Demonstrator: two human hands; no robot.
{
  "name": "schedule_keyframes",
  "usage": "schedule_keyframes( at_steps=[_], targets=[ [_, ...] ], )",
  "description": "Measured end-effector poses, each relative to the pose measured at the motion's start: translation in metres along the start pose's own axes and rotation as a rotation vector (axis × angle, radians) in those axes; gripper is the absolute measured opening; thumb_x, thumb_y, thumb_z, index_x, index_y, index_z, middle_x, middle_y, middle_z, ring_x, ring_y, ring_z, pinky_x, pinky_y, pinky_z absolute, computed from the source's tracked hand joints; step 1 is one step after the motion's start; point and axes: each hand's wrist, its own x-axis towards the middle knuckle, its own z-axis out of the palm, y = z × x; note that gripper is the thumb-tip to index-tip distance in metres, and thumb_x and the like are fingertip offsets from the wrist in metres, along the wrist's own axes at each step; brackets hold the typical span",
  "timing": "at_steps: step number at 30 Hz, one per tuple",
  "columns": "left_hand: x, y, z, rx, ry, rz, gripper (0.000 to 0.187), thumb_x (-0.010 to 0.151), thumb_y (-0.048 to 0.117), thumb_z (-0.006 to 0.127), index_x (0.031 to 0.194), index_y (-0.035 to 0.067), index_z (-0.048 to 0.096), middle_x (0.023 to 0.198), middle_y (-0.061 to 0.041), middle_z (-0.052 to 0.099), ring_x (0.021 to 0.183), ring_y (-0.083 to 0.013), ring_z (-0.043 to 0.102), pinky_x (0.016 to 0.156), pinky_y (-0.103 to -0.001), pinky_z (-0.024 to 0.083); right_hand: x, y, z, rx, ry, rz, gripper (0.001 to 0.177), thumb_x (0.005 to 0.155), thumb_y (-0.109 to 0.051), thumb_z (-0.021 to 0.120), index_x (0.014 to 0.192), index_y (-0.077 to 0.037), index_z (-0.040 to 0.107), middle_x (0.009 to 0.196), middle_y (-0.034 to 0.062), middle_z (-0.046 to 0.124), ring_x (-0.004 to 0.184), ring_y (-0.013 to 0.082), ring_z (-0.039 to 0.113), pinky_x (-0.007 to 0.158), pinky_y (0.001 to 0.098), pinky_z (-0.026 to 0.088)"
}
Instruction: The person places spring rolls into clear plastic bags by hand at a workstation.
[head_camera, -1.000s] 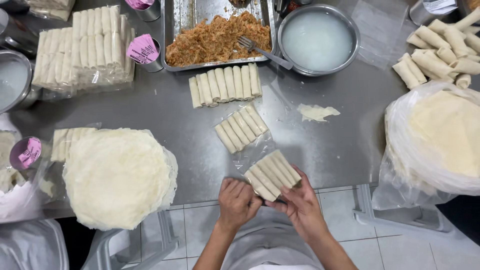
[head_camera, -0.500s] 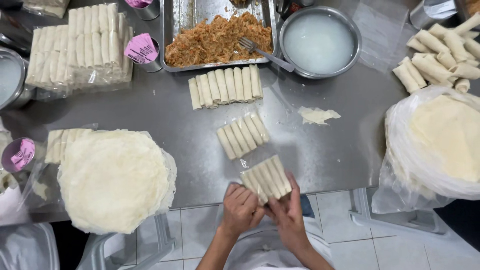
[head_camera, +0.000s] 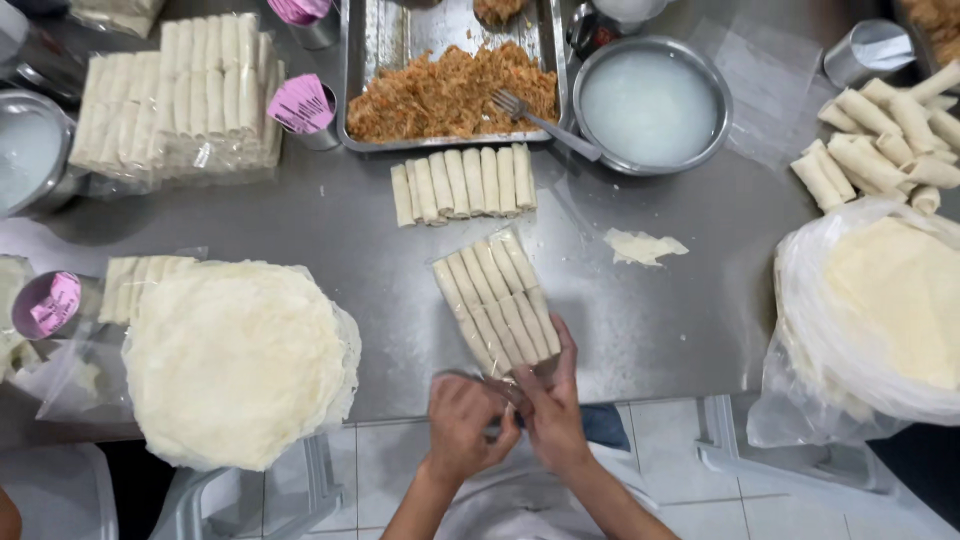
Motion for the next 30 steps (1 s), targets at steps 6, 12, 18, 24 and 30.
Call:
schedule_keyframes(
  at_steps=[6,12,18,24,30],
  targets=[
    [0.011,-0.012,-0.001,0.299,-0.388,-0.484,0.056,0.089,0.039,0.048,0.142,0.023,0.04,0.154,0.002,0.032,0.142,-0.0332,0.023,0.106,-0.056,0.022,-0.018,-0.024,-0.025,0.112,-0.271,0.134,0.095,0.083,-0.001,0.061,0.15,-0.038,0.005,0.074,0.002,0.052,0.084,0.0182,0.061,0.086,0.0435,0.05],
    [0.03,-0.004,0.015,0.388,-0.356,-0.223,0.055,0.089,0.044,0.052,0.135,0.014,0.045,0.153,-0.006,0.029,0.133,-0.0298,0.035,0.112,-0.054,0.016,-0.028,-0.04,-0.089,-1.173,0.058,-0.587,0.031,0.085,-0.019,0.063,0.115,-0.013,0.064,0.081,-0.0055,0.074,0.062,0.0045,0.07,0.074,0.0188,0.052],
    [0.042,0.006,0.044,0.357,-0.202,-0.173,0.026,0.086,0.035,0.061,0.102,0.015,0.059,0.108,0.001,0.06,0.087,-0.0215,0.052,0.078,-0.036,0.035,0.022,-0.029,-0.087,-1.586,0.175,-1.004,0.002,0.081,-0.027,0.066,0.081,-0.026,0.065,0.083,-0.0112,0.065,0.082,0.0157,0.056,0.072,0.0352,0.03],
    [0.036,0.022,0.058,0.447,-0.096,-0.301,0.028,0.088,0.028,0.057,0.115,0.018,0.058,0.106,0.002,0.058,0.092,-0.018,0.053,0.079,-0.037,0.032,0.025,-0.03,-0.088,-1.582,0.133,-1.102,0.014,0.082,-0.019,0.064,0.071,-0.019,0.055,0.07,-0.0071,0.056,0.073,0.0189,0.054,0.073,0.0356,0.032],
    [0.015,0.009,0.052,0.511,-0.053,-0.494,0.062,0.085,0.05,0.062,0.135,0.018,0.043,0.131,-0.002,0.052,0.115,-0.0194,0.051,0.09,-0.04,0.035,0.024,-0.021,-0.096,-1.651,0.088,-1.048,0.011,0.08,-0.021,0.061,0.072,-0.019,0.055,0.073,-0.0066,0.059,0.078,0.0191,0.055,0.072,0.0356,0.031]
  ],
)
